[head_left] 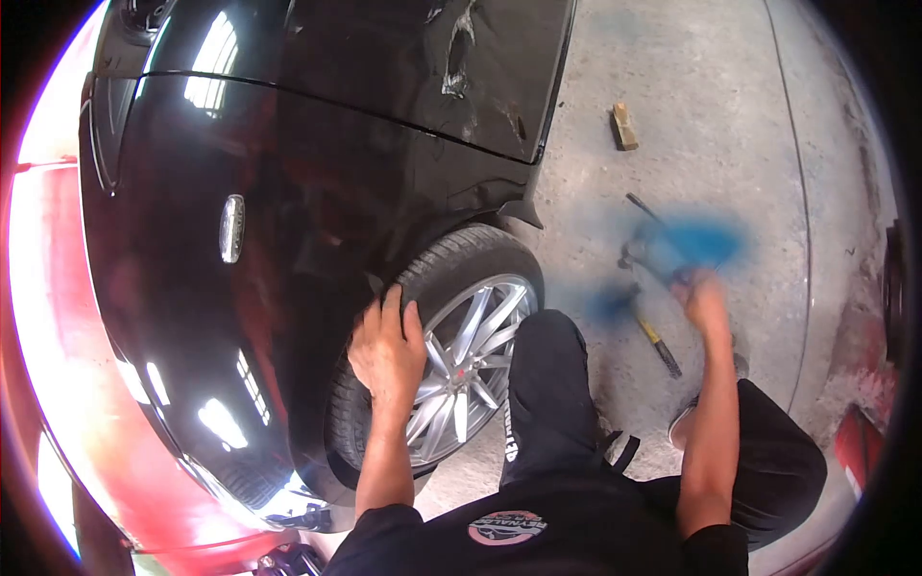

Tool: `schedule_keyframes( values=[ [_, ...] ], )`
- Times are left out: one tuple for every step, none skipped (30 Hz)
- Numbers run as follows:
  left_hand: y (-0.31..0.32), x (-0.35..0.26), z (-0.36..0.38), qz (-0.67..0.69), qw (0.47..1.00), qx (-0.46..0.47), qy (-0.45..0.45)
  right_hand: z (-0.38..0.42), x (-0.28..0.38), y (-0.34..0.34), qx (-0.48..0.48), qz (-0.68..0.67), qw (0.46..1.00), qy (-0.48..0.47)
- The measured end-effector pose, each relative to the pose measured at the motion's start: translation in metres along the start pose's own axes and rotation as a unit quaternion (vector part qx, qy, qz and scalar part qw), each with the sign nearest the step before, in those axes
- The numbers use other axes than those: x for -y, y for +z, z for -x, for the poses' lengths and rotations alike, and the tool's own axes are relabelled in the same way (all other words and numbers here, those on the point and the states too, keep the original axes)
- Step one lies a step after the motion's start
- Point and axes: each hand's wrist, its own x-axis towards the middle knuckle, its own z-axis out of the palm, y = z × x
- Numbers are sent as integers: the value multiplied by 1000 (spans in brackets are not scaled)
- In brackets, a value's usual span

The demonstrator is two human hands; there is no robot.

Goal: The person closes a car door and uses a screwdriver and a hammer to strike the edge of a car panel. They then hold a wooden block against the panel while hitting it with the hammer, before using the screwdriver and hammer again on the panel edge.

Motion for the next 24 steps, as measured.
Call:
schedule_keyframes(
  values=[
    [-1, -1, -2, -6, 1000, 0, 9, -13, 37, -29, -24, -102, 993, -54],
    [0, -1, -2, -8, 1000, 1, 10, -13, 98, -65, -3, -244, 970, -14],
    [2, -2, -2, -9, 1000, -3, 6, -16, 149, -85, 18, -381, 924, 28],
    [4, -1, -2, -11, 1000, -8, -1, -29, 164, -74, -23, -336, 938, -75],
    [5, 0, -1, -17, 1000, -7, -1, -39, 175, -65, -64, -290, 938, -177],
    [5, 1, 0, -6, 1000, -3, -13, -45, 187, -63, -61, -296, 936, -179],
    [9, 1, 0, 7, 1000, -1, -26, -52, 198, -61, -85, -263, 937, -213],
    [8, -1, -1, 0, 1000, -1, -27, -59, 205, -60, -108, -232, 935, -247],
    [7, -3, -1, 8, 999, 13, -41, -66, 207, -58, -108, -201, 940, -255],
    [7, -4, -1, 18, 998, 28, -56, -70, 209, -61, -106, -207, 938, -255],
    [11, 1, -2, -24, 1000, -13, 1, -74, 213, -67, -97, -183, 944, -256],
    [11, 1, -3, -28, 1000, -11, 1, -78, 214, -70, -88, -157, 949, -258],
    [11, 0, -4, -27, 1000, -12, 3, -82, 214, -71, -85, -159, 949, -259],
    [11, 0, -4, -25, 1000, -13, 5, -87, 214, -71, -85, -163, 946, -269],
    [11, -1, -5, -27, 1000, -13, 4, -91, 215, -71, -86, -167, 942, -279],
    [11, -1, -5, -22, 1000, -15, 6, -95, 214, -70, -84, -168, 941, -281],
    [11, -1, -4, -17, 1000, -16, 6, -97, 214, -70, -72, -183, 940, -279],
    [12, 0, -3, -19, 1000, -15, 2, -99, 215, -68, -59, -197, 938, -278],
    [12, 1, -3, -11, 1000, -19, 1, -98, 216, -71, -56, -197, 938, -280],
    [12, 1, -3, -3, 1000, -23, 0, -96, 217, -77, -27, -193, 945, -264],
    [12, 0, -2, -4, 1000, -24, -4, -95, 219, -81, 2, -188, 950, -248],
    [10, -2, -2, 15, 1000, -10, -25, -93, 221, -81, 2, -186, 950, -250],
    [8, -3, -2, 34, 998, 3, -46, -92, 223, -80, 1, -192, 949, -252],
    [7, -4, -2, 35, 998, 1, -50, -91, 225, -81, 1, -196, 947, -254]
  ],
)
